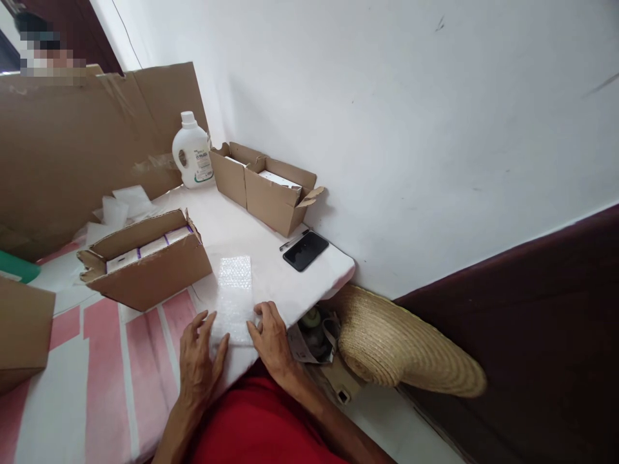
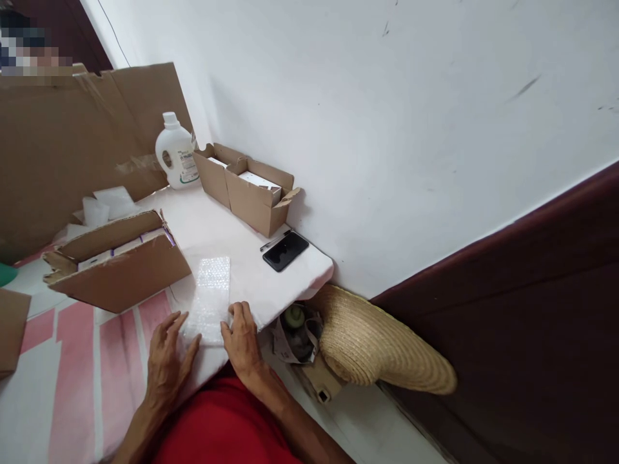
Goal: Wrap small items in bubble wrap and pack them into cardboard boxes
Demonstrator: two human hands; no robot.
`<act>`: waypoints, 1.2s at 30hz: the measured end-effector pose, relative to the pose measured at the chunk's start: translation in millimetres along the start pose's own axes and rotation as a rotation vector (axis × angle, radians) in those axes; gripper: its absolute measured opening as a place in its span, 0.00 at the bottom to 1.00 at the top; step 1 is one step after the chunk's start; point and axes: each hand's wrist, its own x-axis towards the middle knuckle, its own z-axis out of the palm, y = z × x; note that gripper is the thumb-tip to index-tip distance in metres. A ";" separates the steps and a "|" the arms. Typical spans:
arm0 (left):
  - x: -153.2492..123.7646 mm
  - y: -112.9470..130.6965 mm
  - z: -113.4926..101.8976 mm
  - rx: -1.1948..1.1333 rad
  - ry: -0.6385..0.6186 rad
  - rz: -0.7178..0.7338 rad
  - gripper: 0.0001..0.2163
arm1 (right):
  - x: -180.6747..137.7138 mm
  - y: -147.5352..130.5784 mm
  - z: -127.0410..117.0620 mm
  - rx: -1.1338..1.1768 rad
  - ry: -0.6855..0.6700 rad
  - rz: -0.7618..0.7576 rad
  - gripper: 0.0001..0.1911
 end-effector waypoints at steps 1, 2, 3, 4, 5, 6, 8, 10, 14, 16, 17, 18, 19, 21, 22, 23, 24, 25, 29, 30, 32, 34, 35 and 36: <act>-1.3 0.2 -3.5 0.040 -0.025 0.116 0.20 | 0.6 -0.2 0.7 0.005 0.009 0.010 0.13; -2.3 -0.3 -6.7 0.066 -0.067 0.213 0.18 | 1.1 -0.3 0.9 0.009 0.018 0.017 0.14; -3.1 -1.7 -9.3 0.080 -0.115 0.287 0.17 | 1.5 -0.3 0.6 0.013 0.025 0.018 0.15; -3.5 -3.9 -11.2 0.086 -0.160 0.336 0.16 | 2.1 -0.1 -0.7 0.019 0.024 0.006 0.15; -3.4 -6.7 -12.3 0.092 -0.194 0.370 0.16 | 2.9 0.2 -3.2 0.024 0.014 -0.023 0.15; -2.8 -10.0 -12.7 0.101 -0.220 0.390 0.18 | 4.1 1.0 -6.7 0.026 -0.005 -0.075 0.14; 0.4 -16.4 -12.0 0.112 -0.258 0.430 0.23 | 7.9 4.3 -16.7 0.012 -0.080 -0.233 0.16; 5.4 -20.2 -10.9 0.084 -0.265 0.456 0.24 | 13.5 10.1 -28.5 -0.020 -0.199 -0.390 0.24; 15.4 -15.0 -14.6 -0.045 -0.228 0.420 0.17 | 24.2 23.0 -48.3 -0.041 -0.430 -0.501 0.37; 19.2 -8.1 -21.2 -0.102 -0.217 0.365 0.13 | 25.8 25.8 -53.3 -0.004 -0.456 -0.503 0.31; 21.5 -4.6 -25.2 -0.141 -0.224 0.324 0.11 | 25.4 25.7 -54.5 0.026 -0.446 -0.496 0.24; 24.4 -1.5 -29.1 -0.192 -0.238 0.266 0.10 | 24.3 24.8 -54.8 0.058 -0.432 -0.481 0.16; 28.4 1.2 -32.6 -0.249 -0.258 0.194 0.09 | 22.8 23.0 -54.4 0.087 -0.416 -0.454 0.10; 39.9 4.5 -36.5 -0.351 -0.311 0.024 0.10 | 19.5 17.9 -51.2 0.113 -0.396 -0.379 0.09; 47.4 5.0 -36.3 -0.391 -0.329 -0.061 0.11 | 18.3 15.0 -48.6 0.106 -0.385 -0.334 0.10; 55.7 4.9 -34.6 -0.421 -0.333 -0.136 0.13 | 17.7 12.1 -45.5 0.086 -0.369 -0.288 0.10; 64.1 4.2 -31.5 -0.438 -0.325 -0.194 0.15 | 17.9 9.4 -41.8 0.058 -0.342 -0.241 0.09; 72.2 3.2 -27.5 -0.443 -0.309 -0.233 0.17 | 19.0 7.0 -37.8 0.026 -0.311 -0.196 0.09; 88.1 0.2 -9.3 -0.357 -0.150 -0.259 0.21 | 29.6 1.9 -22.7 -0.075 -0.246 -0.063 0.08; 85.9 0.8 -5.5 -0.297 -0.087 -0.214 0.21 | 32.6 1.7 -19.9 -0.095 -0.240 -0.042 0.09; 74.1 3.9 1.7 -0.164 0.000 -0.039 0.20 | 37.4 2.2 -15.9 -0.138 -0.225 -0.011 0.09; 55.9 8.4 9.9 -0.048 -0.016 0.174 0.19 | 39.9 3.5 -13.4 -0.186 -0.209 0.003 0.09; 46.1 10.4 14.7 0.000 -0.058 0.248 0.21 | 40.3 4.1 -12.5 -0.208 -0.205 0.004 0.09; 36.9 12.0 19.9 0.051 -0.103 0.296 0.23 | 40.2 4.5 -11.9 -0.226 -0.203 0.003 0.09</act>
